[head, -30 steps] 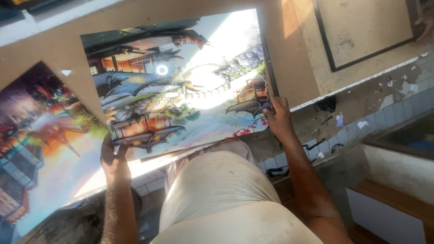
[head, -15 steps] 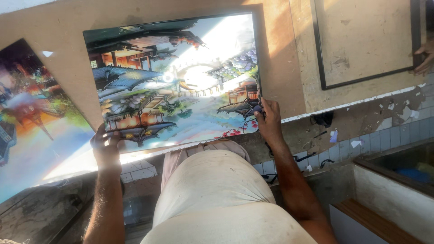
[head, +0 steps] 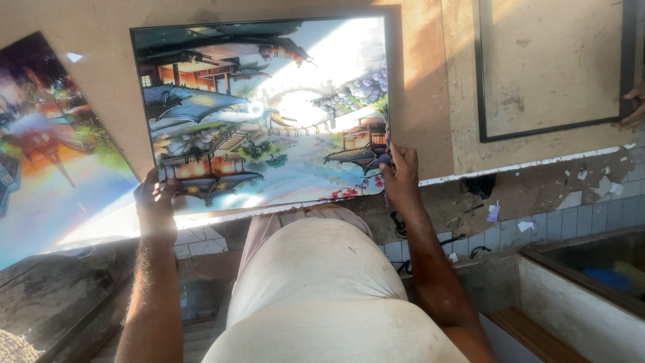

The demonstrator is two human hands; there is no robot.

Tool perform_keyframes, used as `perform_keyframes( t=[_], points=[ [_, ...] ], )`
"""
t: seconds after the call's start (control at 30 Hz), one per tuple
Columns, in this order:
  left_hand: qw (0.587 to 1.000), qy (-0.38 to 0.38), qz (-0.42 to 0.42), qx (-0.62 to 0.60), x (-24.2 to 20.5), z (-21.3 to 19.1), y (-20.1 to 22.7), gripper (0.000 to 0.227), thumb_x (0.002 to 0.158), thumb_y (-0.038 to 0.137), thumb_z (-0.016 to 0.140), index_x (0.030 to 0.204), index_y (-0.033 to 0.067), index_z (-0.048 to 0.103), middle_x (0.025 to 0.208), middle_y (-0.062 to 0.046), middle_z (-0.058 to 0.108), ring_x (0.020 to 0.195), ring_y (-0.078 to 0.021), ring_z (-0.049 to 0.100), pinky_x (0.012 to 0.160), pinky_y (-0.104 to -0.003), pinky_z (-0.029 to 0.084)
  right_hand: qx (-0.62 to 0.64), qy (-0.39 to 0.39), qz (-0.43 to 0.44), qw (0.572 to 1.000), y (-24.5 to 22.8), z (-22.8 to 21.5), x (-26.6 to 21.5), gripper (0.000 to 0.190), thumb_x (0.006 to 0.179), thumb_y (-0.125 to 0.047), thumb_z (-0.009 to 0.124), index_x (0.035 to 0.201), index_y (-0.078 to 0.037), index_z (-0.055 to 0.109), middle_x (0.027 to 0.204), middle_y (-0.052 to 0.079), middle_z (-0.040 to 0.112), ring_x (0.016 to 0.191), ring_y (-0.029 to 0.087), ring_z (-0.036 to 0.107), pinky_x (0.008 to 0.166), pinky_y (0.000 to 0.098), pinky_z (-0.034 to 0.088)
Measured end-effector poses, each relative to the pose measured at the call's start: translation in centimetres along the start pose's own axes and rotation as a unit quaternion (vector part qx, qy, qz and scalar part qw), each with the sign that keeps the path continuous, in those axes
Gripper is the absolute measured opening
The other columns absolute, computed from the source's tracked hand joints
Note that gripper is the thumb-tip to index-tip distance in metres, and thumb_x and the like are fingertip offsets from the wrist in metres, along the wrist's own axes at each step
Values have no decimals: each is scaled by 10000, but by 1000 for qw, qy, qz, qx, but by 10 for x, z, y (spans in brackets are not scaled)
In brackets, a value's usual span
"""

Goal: The person places printed images into black frames one at a time on a workbench, aligns them, and stacks the completed frames. The prints depict various scenes including cityscapes and landscapes.

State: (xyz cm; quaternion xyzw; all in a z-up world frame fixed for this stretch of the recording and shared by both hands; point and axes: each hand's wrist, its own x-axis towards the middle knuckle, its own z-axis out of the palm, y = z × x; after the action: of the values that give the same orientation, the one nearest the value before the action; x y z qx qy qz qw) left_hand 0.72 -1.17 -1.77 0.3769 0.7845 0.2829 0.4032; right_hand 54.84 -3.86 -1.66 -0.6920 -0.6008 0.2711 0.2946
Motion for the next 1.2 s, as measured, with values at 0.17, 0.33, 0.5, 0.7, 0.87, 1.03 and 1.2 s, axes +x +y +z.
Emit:
perform_keyframes(
  t=[0.17,0.33,0.5,0.7,0.87,1.03,1.2],
  points=[
    [988,-40,-59,-137,-7,-6,21,546,1015,203,634,1520,43,505,1282,-158,623,1095,-243,676,793,-318,610,-123,-36,-6,992,-13,-2,0,618,895,-44,737,1450,72,491,1249,226,462,1206,384,479,1012,479,434],
    [982,-34,-41,-181,-13,-9,36,667,975,199,704,1530,10,385,1295,-163,626,1123,-254,677,853,-346,618,-182,-45,-9,982,-30,0,4,597,901,-71,742,1438,60,517,1230,215,464,1186,382,480,992,487,448],
    [992,90,16,89,-10,-22,26,696,937,174,790,1504,-23,438,1339,-274,470,1256,-392,506,923,-476,495,-77,36,64,994,-20,-4,-14,529,930,-115,742,1408,31,570,1307,238,448,1222,364,506,968,450,485],
    [995,-74,-12,-69,-35,-31,-3,370,1007,108,573,1356,10,646,1238,-128,706,1179,-229,642,1031,-362,496,55,41,247,966,21,6,-66,383,989,-165,707,1324,9,645,1128,139,723,1013,220,699,911,395,563],
    [988,-52,-142,-16,-30,-30,-5,348,977,35,594,1315,21,676,1153,-104,711,1088,-206,632,989,-345,483,292,58,289,910,36,22,-72,357,994,-135,648,1303,36,598,1110,101,698,975,162,674,828,359,600],
    [958,-175,-144,-175,-19,-60,15,426,932,10,603,1354,-29,642,1243,-116,671,1084,-207,620,980,-370,474,414,16,335,846,23,-12,-61,328,1037,-135,584,1327,15,610,1127,87,698,987,176,655,901,378,553],
    [917,-197,-186,-291,-32,-75,36,499,979,96,482,1445,-80,502,1375,-149,618,1250,-226,616,1108,-382,476,516,-3,335,789,-5,-31,-53,299,1072,-120,539,1331,26,571,1184,105,676,1127,218,653,1032,454,542]
  ],
)
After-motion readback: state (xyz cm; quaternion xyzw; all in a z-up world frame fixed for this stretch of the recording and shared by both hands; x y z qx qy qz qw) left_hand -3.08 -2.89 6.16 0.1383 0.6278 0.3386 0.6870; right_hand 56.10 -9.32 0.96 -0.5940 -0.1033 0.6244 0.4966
